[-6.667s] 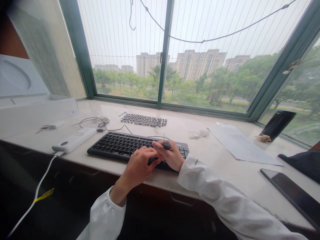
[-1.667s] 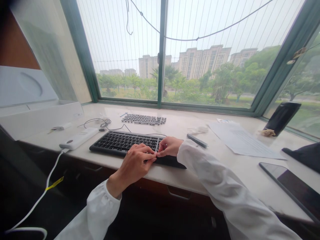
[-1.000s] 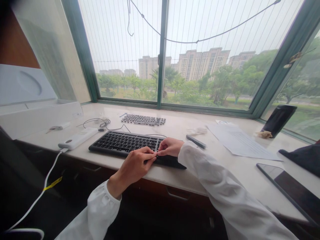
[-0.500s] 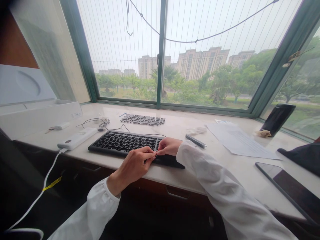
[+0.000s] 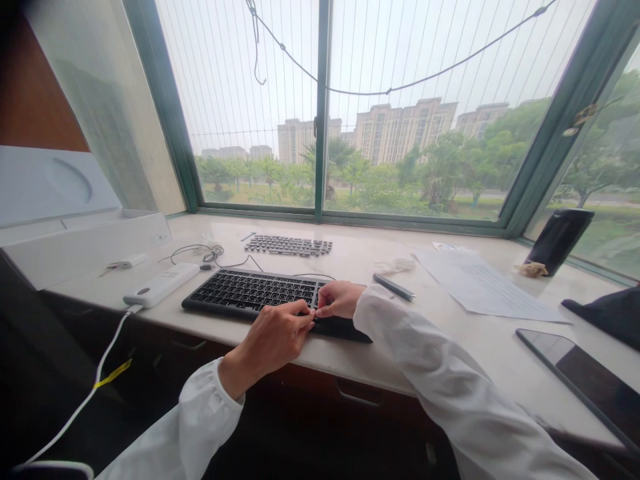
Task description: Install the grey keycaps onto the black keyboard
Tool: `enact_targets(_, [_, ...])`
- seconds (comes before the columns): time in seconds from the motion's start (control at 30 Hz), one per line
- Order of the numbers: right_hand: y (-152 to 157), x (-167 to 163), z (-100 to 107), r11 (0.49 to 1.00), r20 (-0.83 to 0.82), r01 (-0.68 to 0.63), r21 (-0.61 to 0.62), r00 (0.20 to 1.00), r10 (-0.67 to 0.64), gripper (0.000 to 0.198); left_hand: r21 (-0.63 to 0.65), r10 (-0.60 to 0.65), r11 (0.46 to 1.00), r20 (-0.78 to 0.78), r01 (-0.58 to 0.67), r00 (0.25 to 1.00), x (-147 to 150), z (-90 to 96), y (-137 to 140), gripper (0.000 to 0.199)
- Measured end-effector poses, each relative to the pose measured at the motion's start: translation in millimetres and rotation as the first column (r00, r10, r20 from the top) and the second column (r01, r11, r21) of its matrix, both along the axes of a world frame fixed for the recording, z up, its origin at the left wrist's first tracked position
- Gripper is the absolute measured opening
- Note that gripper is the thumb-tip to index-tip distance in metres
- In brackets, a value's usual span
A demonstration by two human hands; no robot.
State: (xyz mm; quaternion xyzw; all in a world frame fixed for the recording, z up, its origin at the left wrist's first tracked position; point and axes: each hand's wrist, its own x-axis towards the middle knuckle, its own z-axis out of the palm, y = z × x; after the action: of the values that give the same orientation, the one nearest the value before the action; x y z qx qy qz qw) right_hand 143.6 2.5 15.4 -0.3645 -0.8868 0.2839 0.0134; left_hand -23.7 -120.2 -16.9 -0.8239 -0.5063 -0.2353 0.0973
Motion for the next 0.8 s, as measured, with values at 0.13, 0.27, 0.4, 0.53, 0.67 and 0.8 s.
enact_targets(0.13, [2,0,-5,1.0,-0.036,0.004,-0.027,0.999,-0.005,0.023,0.015,-0.002,1.0,0.019,0.002,1.0,0,-0.5,-1,0.026])
enact_targets(0.27, [7,9,-4,0.998,-0.114,-0.016,-0.058,0.993,0.01,0.035,0.009,0.019,1.0,0.214,-0.021,0.977,-2,-7.6,2,0.027])
enact_targets(0.4, [16,24,6,0.993,-0.355,0.115,-0.039,0.927,-0.121,0.046,0.048,0.068,0.994,0.427,-0.097,0.902,-4,-10.4,9,0.03])
enact_targets(0.53, [23,28,10,0.972,-0.452,0.234,-0.013,0.866,-0.214,0.047,0.097,0.007,0.994,0.404,-0.051,0.915,-4,-6.7,8,0.027])
enact_targets(0.67, [24,27,9,0.963,-0.473,0.271,-0.006,0.847,-0.241,0.043,0.12,-0.095,0.991,0.273,0.064,0.957,-2,-1.7,0,0.029])
enact_targets(0.8, [23,27,9,0.952,-0.474,0.306,0.016,0.84,-0.263,0.04,0.127,-0.107,0.988,0.165,0.087,0.98,-1,0.3,-4,0.025])
